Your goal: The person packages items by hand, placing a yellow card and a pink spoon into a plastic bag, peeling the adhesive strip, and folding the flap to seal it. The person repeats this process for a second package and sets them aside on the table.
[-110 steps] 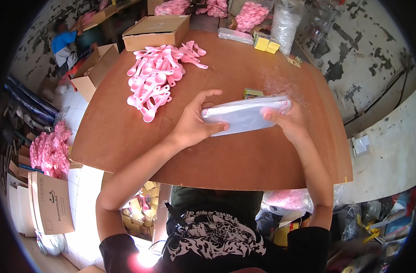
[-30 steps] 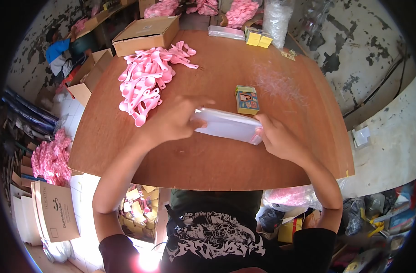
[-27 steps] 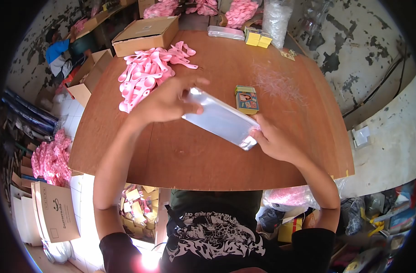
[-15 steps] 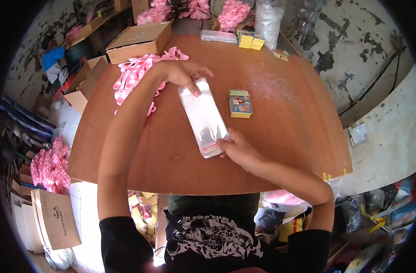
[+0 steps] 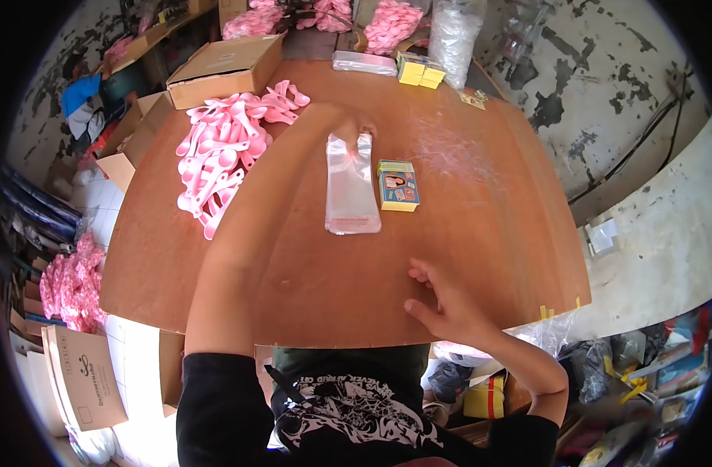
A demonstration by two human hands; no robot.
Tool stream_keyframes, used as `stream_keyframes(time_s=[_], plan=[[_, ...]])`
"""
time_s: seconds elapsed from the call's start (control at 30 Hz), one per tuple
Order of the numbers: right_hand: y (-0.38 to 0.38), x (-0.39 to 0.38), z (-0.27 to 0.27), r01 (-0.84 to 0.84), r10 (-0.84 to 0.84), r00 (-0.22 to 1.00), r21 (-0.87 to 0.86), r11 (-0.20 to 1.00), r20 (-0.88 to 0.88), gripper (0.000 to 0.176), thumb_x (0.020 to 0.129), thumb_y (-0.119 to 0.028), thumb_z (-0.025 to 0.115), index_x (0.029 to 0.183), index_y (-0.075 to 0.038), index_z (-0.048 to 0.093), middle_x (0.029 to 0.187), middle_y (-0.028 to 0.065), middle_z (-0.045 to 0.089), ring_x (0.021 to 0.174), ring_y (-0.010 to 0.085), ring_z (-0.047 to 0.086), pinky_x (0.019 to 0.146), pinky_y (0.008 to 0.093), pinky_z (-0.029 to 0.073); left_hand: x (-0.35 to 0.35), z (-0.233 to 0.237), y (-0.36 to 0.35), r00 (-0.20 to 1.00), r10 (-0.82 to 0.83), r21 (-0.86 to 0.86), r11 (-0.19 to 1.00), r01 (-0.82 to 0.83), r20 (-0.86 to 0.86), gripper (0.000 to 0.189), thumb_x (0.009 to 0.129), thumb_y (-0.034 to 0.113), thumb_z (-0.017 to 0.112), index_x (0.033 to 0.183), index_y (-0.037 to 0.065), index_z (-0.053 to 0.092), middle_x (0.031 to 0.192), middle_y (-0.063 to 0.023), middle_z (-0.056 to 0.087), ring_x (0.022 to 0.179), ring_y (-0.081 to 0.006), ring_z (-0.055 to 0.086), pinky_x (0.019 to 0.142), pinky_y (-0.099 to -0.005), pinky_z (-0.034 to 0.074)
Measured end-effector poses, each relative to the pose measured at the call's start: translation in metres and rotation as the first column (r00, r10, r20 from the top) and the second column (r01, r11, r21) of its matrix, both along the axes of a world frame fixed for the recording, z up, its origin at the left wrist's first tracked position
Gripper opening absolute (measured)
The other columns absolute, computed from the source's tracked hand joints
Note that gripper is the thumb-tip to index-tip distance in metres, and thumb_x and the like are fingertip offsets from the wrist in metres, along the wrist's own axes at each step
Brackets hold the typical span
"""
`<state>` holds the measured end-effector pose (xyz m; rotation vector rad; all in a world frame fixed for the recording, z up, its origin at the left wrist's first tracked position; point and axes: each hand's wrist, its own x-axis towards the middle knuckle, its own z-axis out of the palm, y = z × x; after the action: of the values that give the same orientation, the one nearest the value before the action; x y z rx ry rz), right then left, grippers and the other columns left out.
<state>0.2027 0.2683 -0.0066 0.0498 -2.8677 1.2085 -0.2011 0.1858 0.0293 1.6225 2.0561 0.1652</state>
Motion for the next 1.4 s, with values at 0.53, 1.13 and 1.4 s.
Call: stream_keyframes(time_s=[0.53,1.13,1.4], plan=[[-0.007,-0.083,0.03,0.014,0.038,0.95,0.163,0.987,-0.31,0.017,0.084,-0.016,0.068,0.096,-0.005,0.07,0.089,0.0116,0.069,0.079,0.0264,0.066,0.067,0.0355,0.051,0.048,-0.019,-0.049,0.903,0.221,0.5,0.866,-0.008,-0.368,0.06,0.072,-0.005,0.062,0.13,0.005,0.052,0.137,-0.0104,0.05,0.123,-0.0329,0.048,0.102,-0.0418,0.041],[0.005,-0.192,0.0,-0.025,0.144,0.944,0.368,0.929,-0.299,0.013,0.077,-0.011,0.061,0.079,-0.009,0.074,0.077,0.0108,0.07,0.071,0.0272,0.067,0.068,0.0381,0.052,0.175,-0.038,-0.162,0.905,0.406,0.675,0.704,-0.219,-0.13,0.038,0.082,0.0,0.061,0.119,0.006,0.059,0.124,-0.0169,0.055,0.112,-0.0374,0.055,0.091,-0.0449,0.048],[0.003,-0.189,0.002,-0.008,0.16,0.919,0.39,0.921,-0.361,0.01,0.081,-0.008,0.064,0.086,-0.003,0.071,0.082,0.0131,0.068,0.072,0.0283,0.065,0.067,0.0385,0.05,0.175,-0.054,-0.155,0.914,0.399,0.723,0.653,-0.226,-0.075,0.044,0.08,-0.001,0.06,0.122,0.009,0.057,0.118,-0.0154,0.056,0.108,-0.0365,0.056,0.09,-0.0446,0.048]])
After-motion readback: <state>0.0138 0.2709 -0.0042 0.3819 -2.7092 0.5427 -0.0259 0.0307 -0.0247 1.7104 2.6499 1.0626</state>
